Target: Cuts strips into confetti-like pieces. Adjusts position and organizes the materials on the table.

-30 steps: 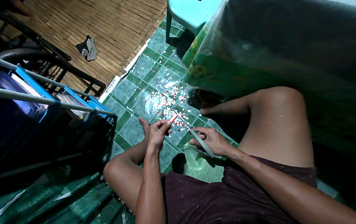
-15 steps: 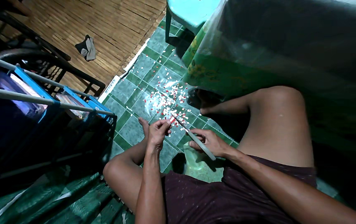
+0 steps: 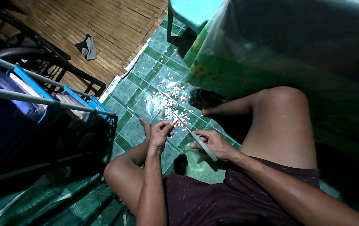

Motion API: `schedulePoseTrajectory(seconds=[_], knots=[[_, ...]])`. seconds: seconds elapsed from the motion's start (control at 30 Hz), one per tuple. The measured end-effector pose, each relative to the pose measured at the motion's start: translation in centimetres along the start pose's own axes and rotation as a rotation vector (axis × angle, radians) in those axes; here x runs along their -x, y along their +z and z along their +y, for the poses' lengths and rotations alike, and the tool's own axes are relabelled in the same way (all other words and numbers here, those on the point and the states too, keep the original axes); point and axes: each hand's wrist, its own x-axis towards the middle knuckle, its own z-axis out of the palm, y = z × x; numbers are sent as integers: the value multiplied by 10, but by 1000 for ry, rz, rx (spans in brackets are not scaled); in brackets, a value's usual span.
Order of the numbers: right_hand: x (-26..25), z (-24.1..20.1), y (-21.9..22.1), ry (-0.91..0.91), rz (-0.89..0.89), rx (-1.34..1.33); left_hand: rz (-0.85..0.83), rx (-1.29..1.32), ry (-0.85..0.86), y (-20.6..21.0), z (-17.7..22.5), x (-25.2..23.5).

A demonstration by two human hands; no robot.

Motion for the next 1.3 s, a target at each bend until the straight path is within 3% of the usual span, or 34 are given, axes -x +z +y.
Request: schedulePoseTrajectory(seconds=[0.6,1.1,1.3], knots=[[-2,5,4,14,-79,32,48,31,28,0,-3,-3],[-3,-2,1,77,8,-57,25,28,57,5,-7,-3],[-4,4,1,1,-50,82,86,53,59,4,-8,-4]])
